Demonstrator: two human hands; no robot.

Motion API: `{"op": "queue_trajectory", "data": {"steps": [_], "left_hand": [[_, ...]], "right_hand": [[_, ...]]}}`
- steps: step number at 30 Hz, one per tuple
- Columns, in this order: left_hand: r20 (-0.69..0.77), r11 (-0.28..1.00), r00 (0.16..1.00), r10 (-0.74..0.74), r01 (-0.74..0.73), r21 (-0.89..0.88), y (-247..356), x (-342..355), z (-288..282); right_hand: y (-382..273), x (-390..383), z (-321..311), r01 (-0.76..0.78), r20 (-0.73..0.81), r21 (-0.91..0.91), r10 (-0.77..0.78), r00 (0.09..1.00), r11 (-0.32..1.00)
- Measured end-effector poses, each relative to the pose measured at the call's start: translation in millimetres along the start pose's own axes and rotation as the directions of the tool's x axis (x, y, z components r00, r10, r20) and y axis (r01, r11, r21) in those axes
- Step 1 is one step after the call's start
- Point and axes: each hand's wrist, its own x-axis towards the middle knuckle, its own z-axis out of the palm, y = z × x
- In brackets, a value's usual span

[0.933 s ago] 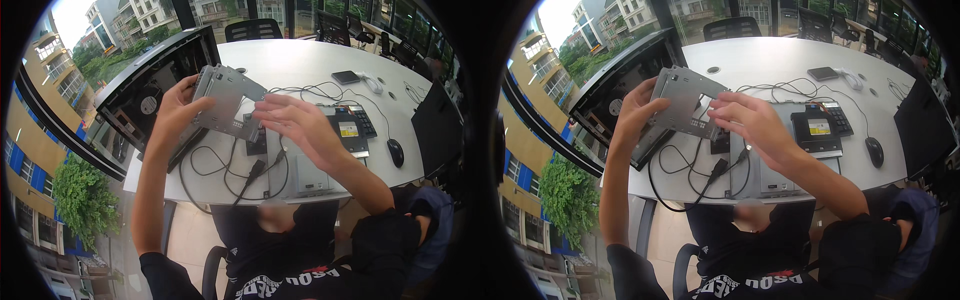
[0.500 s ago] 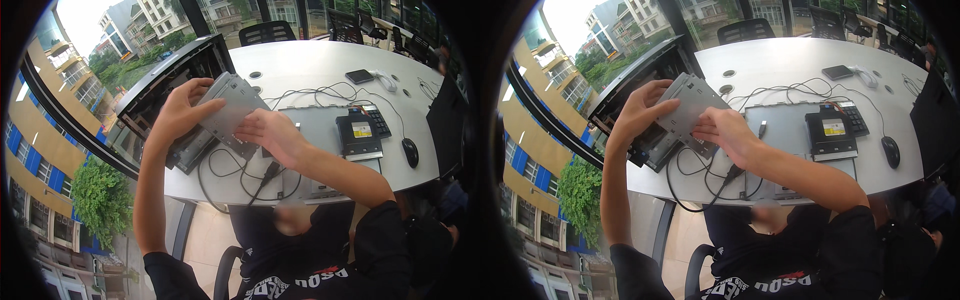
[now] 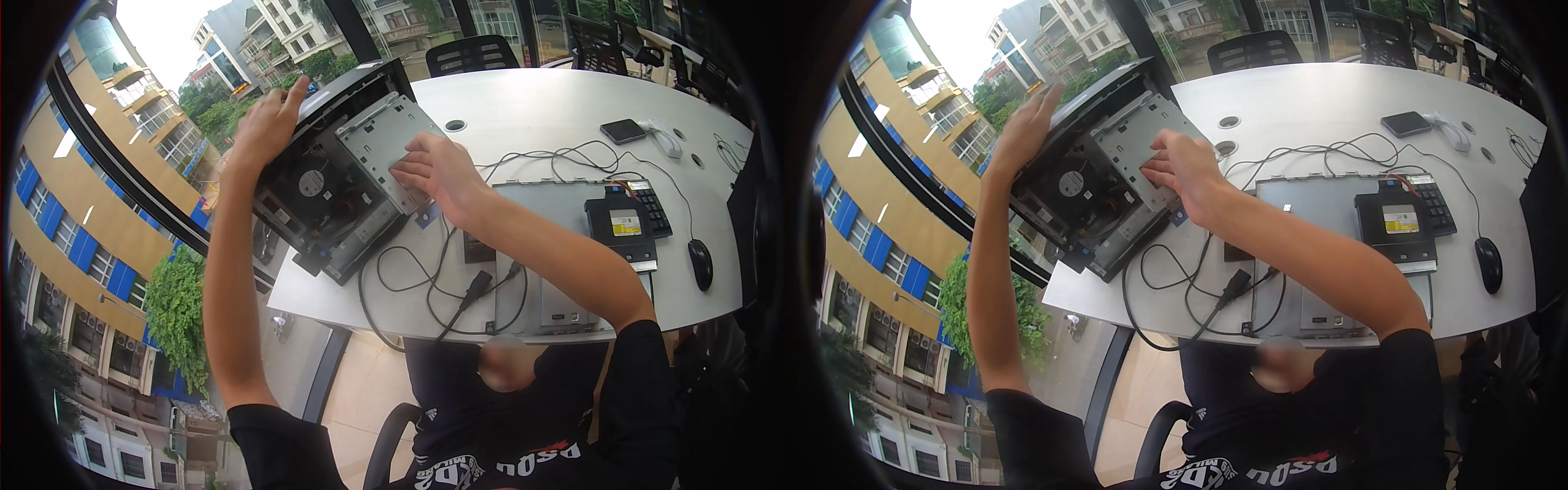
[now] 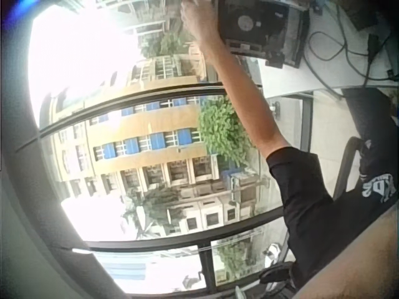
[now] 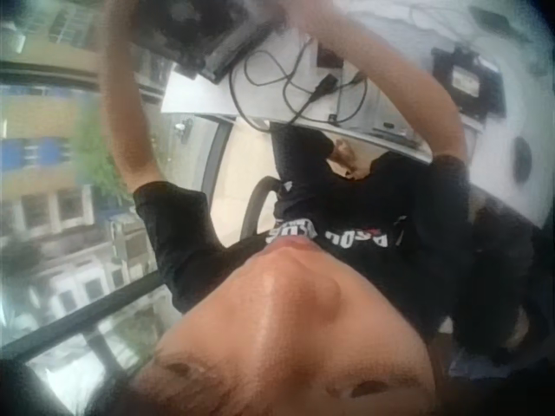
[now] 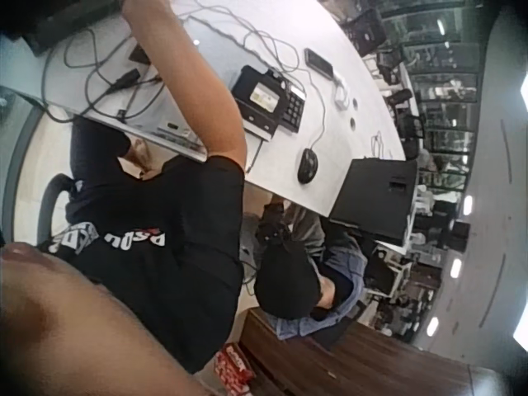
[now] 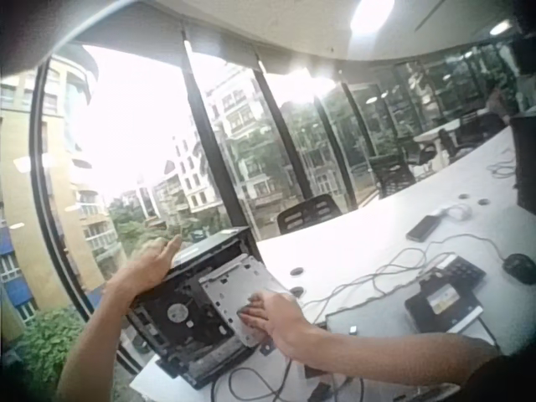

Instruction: Assembling and connecting components inside a desktop computer case.

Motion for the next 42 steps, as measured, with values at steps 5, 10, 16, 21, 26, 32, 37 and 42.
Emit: {"op": "queue_trajectory", "data": {"steps": [5,10,16,21,26,32,37,42], "left_hand": [[0.240,0.977,0.950,0.200,-0.177,-0.115,20,-5,3],[0.234,0.982,0.959,0.159,-0.129,-0.136,11,-8,5],[0.278,0.987,0.951,0.137,-0.108,-0.118,8,-1,7],[0.302,0.982,0.938,0.167,-0.133,-0.130,6,1,6],[0.308,0.994,0.950,0.052,-0.080,0.078,16,-10,4],[0.247,0.990,0.966,0.074,-0.101,0.098,12,-8,6],[0.172,0.985,0.980,0.096,-0.118,0.122,23,-14,7],[0.175,0.983,0.981,0.086,-0.112,0.145,27,-15,7]], "right_hand": [[-4,16,-2,0.018,0.020,0.021,-0.019,1.000,1.000],[5,34,2,0.002,0.000,0.057,-0.002,1.000,0.998],[7,50,-4,0.074,-0.064,0.082,-0.069,0.996,0.994],[2,55,-6,0.042,-0.016,0.069,-0.041,0.999,0.997],[4,62,2,0.066,-0.042,0.113,-0.061,0.997,0.991],[7,79,1,0.022,0.032,0.106,-0.025,0.999,0.994],[1,89,-4,-0.034,0.112,0.050,0.028,0.993,0.998],[-1,89,-11,0.009,0.179,-0.071,0.004,0.984,0.997]]}}
